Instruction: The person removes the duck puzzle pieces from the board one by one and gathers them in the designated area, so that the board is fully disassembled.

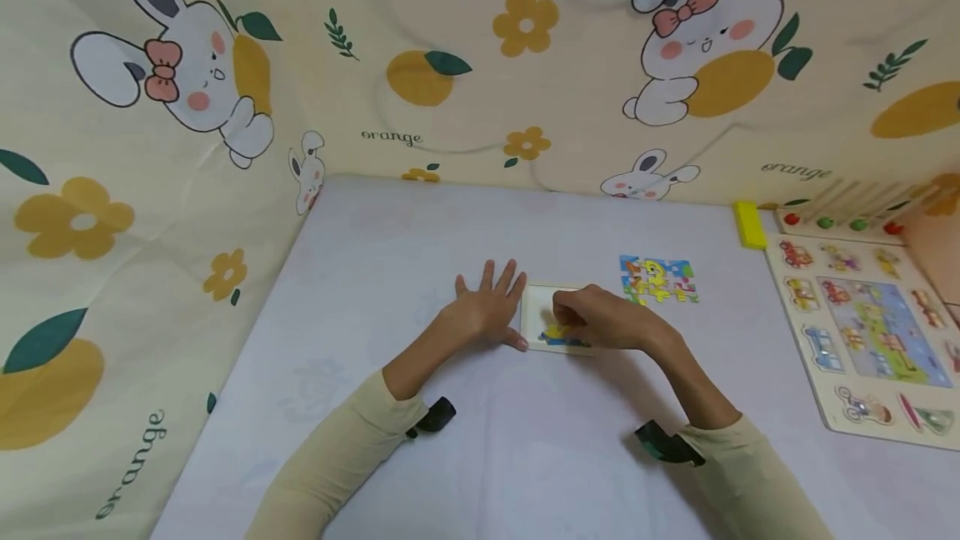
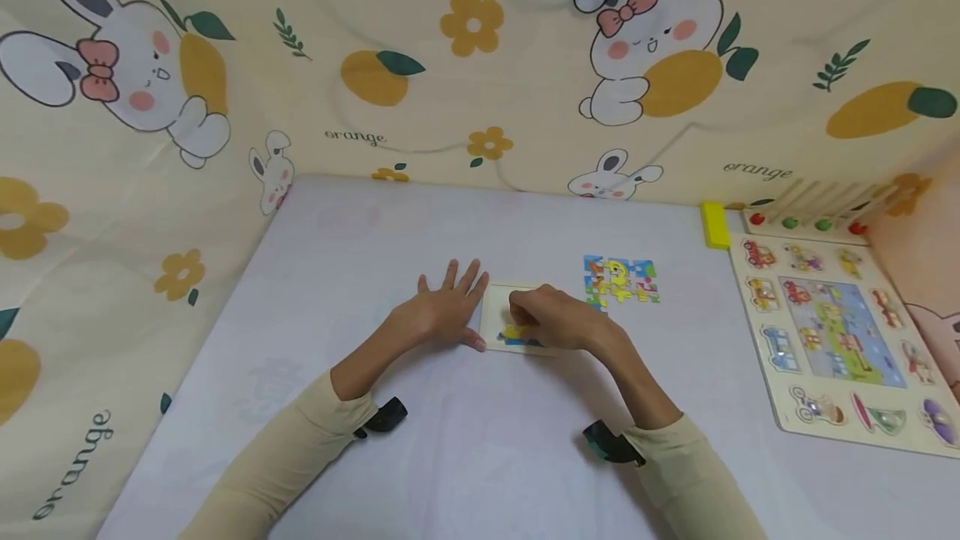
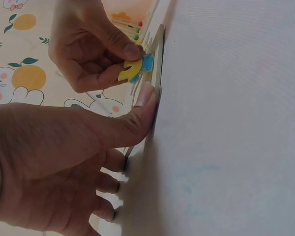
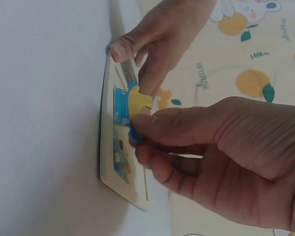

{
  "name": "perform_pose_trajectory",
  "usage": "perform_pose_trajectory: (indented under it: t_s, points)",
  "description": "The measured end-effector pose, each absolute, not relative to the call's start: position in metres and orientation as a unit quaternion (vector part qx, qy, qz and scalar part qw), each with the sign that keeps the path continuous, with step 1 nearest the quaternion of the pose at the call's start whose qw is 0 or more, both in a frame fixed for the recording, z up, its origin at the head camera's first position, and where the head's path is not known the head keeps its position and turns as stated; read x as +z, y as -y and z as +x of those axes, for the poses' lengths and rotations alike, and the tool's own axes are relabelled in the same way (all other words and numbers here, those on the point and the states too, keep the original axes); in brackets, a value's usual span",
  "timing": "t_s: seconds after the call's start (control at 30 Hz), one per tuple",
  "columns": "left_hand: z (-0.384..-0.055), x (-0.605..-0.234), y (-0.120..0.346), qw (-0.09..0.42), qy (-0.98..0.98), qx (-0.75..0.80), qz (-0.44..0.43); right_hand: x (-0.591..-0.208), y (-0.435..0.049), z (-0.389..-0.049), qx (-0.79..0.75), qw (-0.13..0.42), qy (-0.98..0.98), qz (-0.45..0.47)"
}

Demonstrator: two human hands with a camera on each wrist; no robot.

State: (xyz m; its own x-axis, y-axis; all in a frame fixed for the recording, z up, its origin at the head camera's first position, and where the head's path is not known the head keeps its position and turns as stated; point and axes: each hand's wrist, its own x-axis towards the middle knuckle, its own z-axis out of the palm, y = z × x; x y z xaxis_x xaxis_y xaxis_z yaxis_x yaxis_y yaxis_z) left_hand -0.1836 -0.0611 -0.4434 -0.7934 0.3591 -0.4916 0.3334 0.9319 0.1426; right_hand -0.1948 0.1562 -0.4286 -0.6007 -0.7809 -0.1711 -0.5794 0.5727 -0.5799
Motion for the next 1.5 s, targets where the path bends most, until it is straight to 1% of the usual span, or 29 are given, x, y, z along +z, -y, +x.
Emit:
perform_pose_trajectory:
  t_s: [0.33,0.47,0.7,0.8,1.0,1.3,1.43,1.5]
  points:
    - [-0.183,-0.441,0.067,0.267,-0.947,0.029,0.175,-0.421,-0.165,-0.195,-0.279,0.209,-0.865,-0.36]
    - [-0.183,-0.442,0.067,0.264,-0.948,0.028,0.178,-0.409,-0.182,-0.195,-0.281,0.188,-0.877,-0.34]
    - [-0.184,-0.446,0.065,0.259,-0.949,0.022,0.179,-0.389,-0.222,-0.197,-0.276,0.121,-0.906,-0.296]
    - [-0.183,-0.446,0.064,0.26,-0.948,0.022,0.18,-0.383,-0.239,-0.199,-0.272,0.113,-0.918,-0.267]
    - [-0.183,-0.448,0.063,0.255,-0.95,0.024,0.18,-0.382,-0.269,-0.208,-0.251,0.136,-0.929,-0.236]
    - [-0.182,-0.443,0.062,0.255,-0.95,0.025,0.181,-0.422,-0.296,-0.226,-0.252,0.208,-0.919,-0.222]
    - [-0.182,-0.444,0.061,0.246,-0.951,0.03,0.187,-0.432,-0.298,-0.23,-0.242,0.222,-0.92,-0.212]
    - [-0.182,-0.445,0.06,0.245,-0.95,0.033,0.188,-0.433,-0.297,-0.23,-0.233,0.218,-0.924,-0.212]
